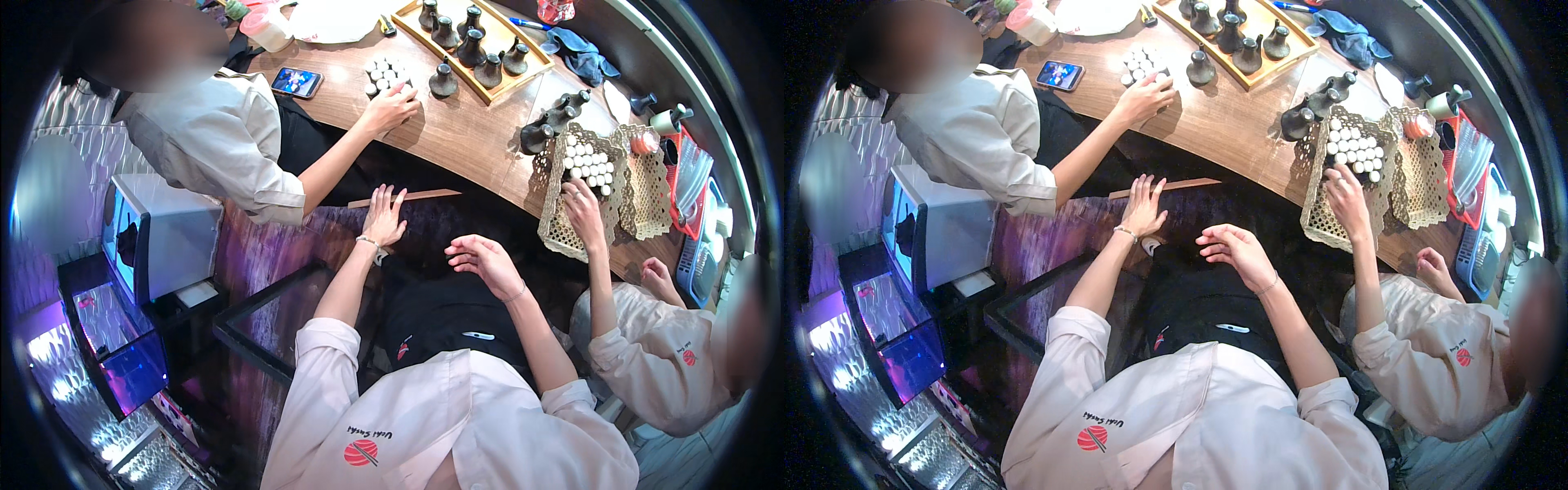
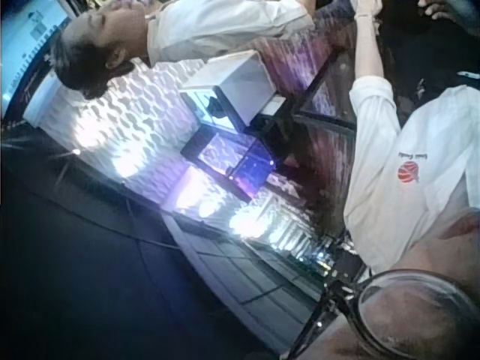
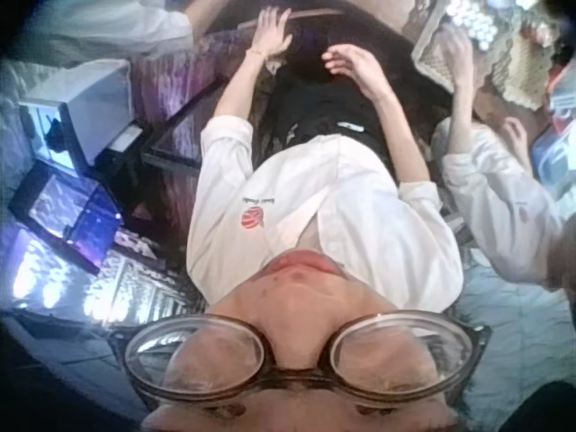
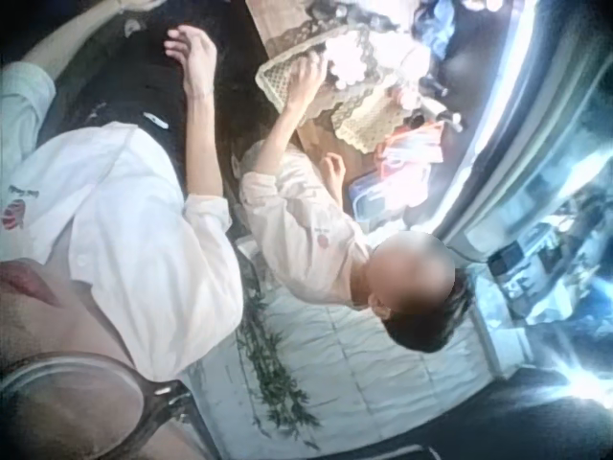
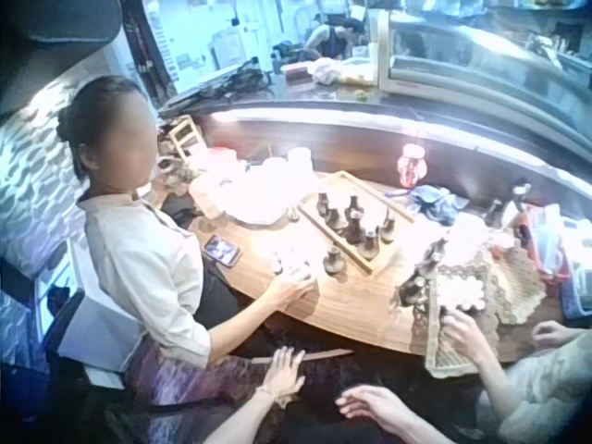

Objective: The person assembles small dark bottles by attaching white caps and placing them into a woven tray. They also handle clear plastic cups and a pink container with orange contents, arranging items on the table.

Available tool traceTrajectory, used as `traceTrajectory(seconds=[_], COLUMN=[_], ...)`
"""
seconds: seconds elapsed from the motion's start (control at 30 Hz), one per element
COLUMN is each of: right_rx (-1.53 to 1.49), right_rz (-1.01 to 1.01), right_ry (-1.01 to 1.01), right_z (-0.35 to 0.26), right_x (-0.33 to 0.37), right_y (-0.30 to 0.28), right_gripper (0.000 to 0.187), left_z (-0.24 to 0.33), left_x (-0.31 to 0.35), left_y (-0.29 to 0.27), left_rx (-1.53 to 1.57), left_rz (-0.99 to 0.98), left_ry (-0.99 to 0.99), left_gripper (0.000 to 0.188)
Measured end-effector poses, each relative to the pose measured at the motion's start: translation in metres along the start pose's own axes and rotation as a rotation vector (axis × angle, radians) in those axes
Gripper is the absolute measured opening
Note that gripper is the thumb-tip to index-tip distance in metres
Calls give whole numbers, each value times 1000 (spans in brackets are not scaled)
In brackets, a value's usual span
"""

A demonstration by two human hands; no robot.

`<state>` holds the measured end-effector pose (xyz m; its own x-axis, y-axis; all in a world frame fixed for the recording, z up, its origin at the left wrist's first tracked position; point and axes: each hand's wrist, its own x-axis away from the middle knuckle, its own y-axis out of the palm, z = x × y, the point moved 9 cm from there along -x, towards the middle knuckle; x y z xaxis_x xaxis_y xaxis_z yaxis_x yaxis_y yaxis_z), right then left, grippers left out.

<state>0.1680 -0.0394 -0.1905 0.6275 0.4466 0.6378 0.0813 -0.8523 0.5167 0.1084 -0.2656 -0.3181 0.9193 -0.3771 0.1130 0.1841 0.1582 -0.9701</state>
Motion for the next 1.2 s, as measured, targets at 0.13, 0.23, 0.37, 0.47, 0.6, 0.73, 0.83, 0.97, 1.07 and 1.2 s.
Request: traceTrajectory(seconds=[0.13, 0.23, 0.37, 0.47, 0.6, 0.73, 0.83, 0.97, 1.07, 1.2], right_rx=[36, 92, 202, 245, 313, 326, 310, 236, 174, 116], right_rz=[21, 31, 43, 89, 156, 229, 277, 342, 406, 467], right_ry=[-78, -124, -208, -292, -377, -395, -419, -461, -467, -437], right_z=[-19, -32, -44, -56, -72, -81, -84, -85, -80, -68], right_x=[19, 33, 55, 73, 91, 95, 96, 93, 87, 78], right_y=[-5, -9, -16, -23, -33, -35, -30, -21, -13, -10], right_gripper=[26, 25, 25, 25, 24, 23, 23, 23, 23, 23], left_z=[-16, -23, -9, -10, -15, -25, -39, -39, -31, -23], left_x=[-20, -33, -28, -1, -21, -55, -69, -79, -74, -78], left_y=[3, 5, -25, -1, 59, 68, 67, 61, 55, 38], left_rx=[-15, -28, 97, 310, 1196, 1441, 1324, 1344, 1336, 1377], left_rz=[-53, -119, 429, 574, 441, 376, 353, 308, 179, 157], left_ry=[-8, -73, -306, -879, -1194, -1139, -1115, -1031, -1037, -857], left_gripper=[101, 104, 100, 99, 112, 111, 120, 124, 128, 138])
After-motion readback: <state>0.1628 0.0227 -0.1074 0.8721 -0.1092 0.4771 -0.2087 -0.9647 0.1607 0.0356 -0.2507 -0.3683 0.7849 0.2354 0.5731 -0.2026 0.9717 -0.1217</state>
